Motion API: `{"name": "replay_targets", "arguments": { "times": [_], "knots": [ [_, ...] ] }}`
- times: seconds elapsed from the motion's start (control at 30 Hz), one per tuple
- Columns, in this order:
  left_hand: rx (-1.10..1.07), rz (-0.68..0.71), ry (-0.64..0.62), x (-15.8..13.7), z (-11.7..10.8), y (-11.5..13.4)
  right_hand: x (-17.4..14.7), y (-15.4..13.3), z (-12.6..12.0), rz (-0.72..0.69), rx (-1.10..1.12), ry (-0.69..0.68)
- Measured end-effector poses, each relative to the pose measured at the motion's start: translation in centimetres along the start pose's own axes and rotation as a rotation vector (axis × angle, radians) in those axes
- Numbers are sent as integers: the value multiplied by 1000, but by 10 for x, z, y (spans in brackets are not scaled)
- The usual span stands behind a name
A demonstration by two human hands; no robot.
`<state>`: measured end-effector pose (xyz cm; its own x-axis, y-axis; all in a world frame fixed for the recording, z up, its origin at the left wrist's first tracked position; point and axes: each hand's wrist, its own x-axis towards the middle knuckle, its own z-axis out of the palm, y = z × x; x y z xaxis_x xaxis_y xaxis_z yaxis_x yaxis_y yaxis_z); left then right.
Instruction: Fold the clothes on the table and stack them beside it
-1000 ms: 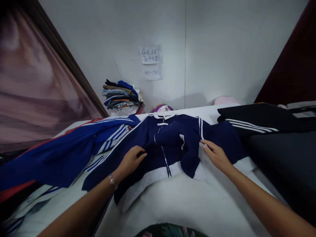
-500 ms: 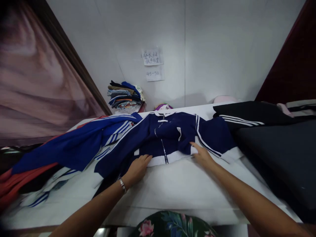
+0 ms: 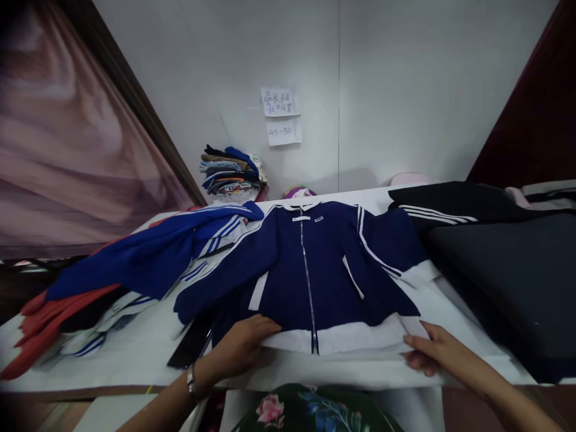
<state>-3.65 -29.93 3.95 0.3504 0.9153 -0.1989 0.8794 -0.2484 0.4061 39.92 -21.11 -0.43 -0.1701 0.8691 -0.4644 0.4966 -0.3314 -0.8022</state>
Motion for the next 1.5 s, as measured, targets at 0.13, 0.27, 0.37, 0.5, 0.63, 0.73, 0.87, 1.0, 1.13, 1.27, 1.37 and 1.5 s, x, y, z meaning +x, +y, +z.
{"name": "replay_targets", "arguments": {
  "times": [0.13,0.27,0.37,0.5,0.63,0.73,0.87,1.0,1.13,1.27,1.37,1.5],
  "knots": [
    [-143,-125,165,-1,-21,-11,14,-25,-20,-40,-18,124],
    [166,-287,527,19,-53,-38,46,-56,-20,-69,11,141],
    [331,-478,507,40,-67,-67,74,-72,-8,-133,69,76],
    [285,-593,266,61,-65,-91,95,-84,-1,-116,38,-21],
    [314,-578,249,68,-72,-95,88,-82,-11,-107,63,-118],
    [360,-636,360,54,-107,-109,74,-67,-25,-124,125,-97],
    [471,-943,605,20,-160,-151,61,-37,-33,-106,97,-8],
    [483,-1066,530,8,-168,-167,67,-20,-32,-149,-61,65],
    [510,-582,595,39,-130,-130,91,-33,-46,-180,-181,278],
    [378,-267,452,81,-80,-80,117,-56,-57,-401,-467,467],
    [345,-226,323,100,-50,-67,134,-61,-48,-467,-710,326],
    [339,-380,191,106,-24,-82,147,-49,-39,-397,-825,241]
  ]
}}
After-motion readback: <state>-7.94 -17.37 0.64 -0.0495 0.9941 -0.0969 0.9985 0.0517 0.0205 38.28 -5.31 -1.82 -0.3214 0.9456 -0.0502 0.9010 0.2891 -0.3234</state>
